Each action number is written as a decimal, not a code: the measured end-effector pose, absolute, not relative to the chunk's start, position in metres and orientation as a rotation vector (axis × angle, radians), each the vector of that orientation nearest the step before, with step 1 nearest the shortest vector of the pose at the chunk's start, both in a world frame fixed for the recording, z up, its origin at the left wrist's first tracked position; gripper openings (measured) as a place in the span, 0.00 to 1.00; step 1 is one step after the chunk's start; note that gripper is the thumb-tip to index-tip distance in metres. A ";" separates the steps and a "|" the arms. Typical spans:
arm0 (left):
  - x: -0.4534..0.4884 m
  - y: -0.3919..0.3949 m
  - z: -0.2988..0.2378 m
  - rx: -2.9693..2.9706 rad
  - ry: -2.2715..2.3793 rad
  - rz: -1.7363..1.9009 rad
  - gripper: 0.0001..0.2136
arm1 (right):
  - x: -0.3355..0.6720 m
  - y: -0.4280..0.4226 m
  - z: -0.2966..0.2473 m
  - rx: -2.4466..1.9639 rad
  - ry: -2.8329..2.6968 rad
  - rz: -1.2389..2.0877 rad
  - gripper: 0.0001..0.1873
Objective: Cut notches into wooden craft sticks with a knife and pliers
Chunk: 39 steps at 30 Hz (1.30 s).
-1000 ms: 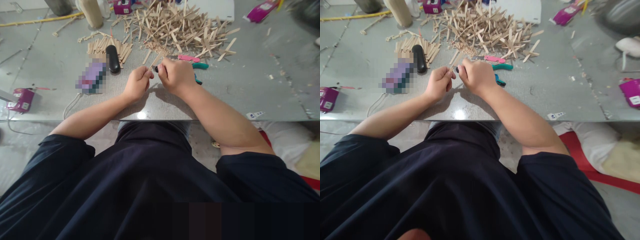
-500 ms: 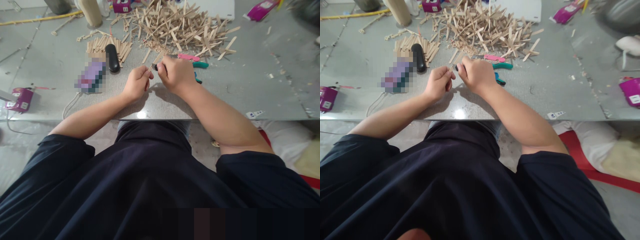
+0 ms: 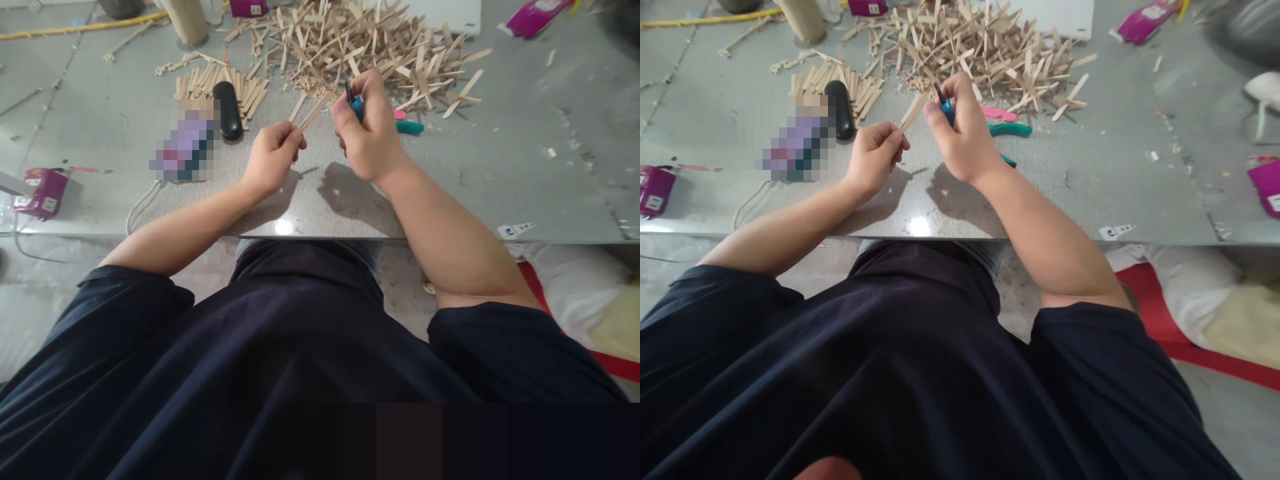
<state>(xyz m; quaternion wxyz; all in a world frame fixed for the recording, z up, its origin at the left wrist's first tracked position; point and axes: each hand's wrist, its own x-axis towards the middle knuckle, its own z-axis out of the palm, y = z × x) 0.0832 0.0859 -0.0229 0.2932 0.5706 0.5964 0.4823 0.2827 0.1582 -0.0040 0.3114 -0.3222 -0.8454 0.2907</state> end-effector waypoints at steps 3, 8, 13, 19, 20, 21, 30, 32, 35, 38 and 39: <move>0.082 0.087 -0.023 1.509 1.590 1.262 0.17 | 0.286 0.160 -0.004 -0.844 -2.206 0.649 0.37; 0.083 0.086 -0.018 1.499 1.641 1.180 0.15 | 0.295 0.170 -0.008 -0.936 -2.453 0.503 0.31; 0.071 0.090 -0.006 1.560 1.736 0.970 0.16 | 0.304 0.175 -0.011 -0.944 -2.610 0.458 0.27; 0.047 0.053 0.012 1.930 1.991 0.789 0.13 | 0.297 0.168 -0.017 -0.647 -2.712 0.528 0.35; 0.044 0.040 0.010 1.926 2.019 0.797 0.12 | 0.294 0.165 -0.017 -0.584 -2.737 0.523 0.36; 0.041 0.025 0.007 1.917 2.030 0.816 0.10 | 0.293 0.161 -0.017 -0.537 -2.759 0.505 0.36; 0.034 -0.065 -0.033 1.801 1.927 1.175 0.07 | 0.301 0.137 -0.002 -0.523 -2.820 0.333 0.57; 0.044 -0.070 -0.032 2.032 1.781 1.135 0.08 | 0.303 0.143 0.002 -0.627 -2.734 0.386 0.57; 0.059 -0.069 -0.035 2.287 1.673 1.136 0.09 | 0.305 0.152 0.005 -0.729 -2.553 0.539 0.46; 0.066 -0.066 -0.047 2.323 1.693 1.034 0.10 | 0.307 0.159 0.004 -0.719 -2.396 0.539 0.38; 0.067 -0.065 -0.050 2.317 1.692 0.995 0.10 | 0.307 0.161 0.003 -0.691 -2.355 0.516 0.37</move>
